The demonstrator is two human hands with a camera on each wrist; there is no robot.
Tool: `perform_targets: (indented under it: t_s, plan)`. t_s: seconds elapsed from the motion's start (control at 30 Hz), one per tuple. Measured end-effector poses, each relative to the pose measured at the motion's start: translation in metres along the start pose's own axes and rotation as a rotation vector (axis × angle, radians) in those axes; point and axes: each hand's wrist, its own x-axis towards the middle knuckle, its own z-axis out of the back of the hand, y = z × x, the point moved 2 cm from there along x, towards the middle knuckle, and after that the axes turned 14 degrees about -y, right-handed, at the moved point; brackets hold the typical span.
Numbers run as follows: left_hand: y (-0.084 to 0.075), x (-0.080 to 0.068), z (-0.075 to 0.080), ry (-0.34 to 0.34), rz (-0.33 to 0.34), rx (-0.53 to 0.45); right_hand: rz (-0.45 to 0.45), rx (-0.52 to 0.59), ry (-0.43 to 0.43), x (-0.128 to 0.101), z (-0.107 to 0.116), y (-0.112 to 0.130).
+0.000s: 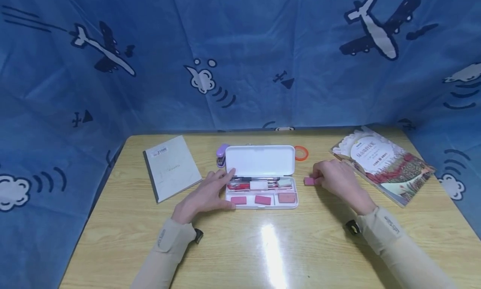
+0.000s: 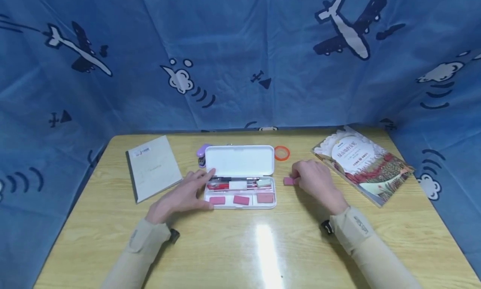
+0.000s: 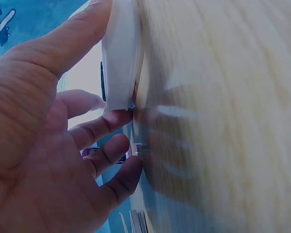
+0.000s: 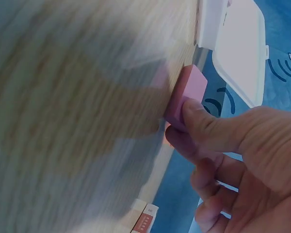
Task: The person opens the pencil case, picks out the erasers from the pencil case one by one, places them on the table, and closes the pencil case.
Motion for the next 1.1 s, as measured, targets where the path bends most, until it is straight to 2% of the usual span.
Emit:
perform_targets:
  t_s: [0.97,1.1]
  plan:
    - [0.0018,0.0008,-0.0001,-0.005,-0.005,0.013,-0.033,-0.006,0.061,0.0074,-0.0001,0.0006]
    - [0.0012,0.0004,0.0001,-0.002,0.001,0.003,-0.003,-0.017,0.028,0.0099,0.0021,0.0032]
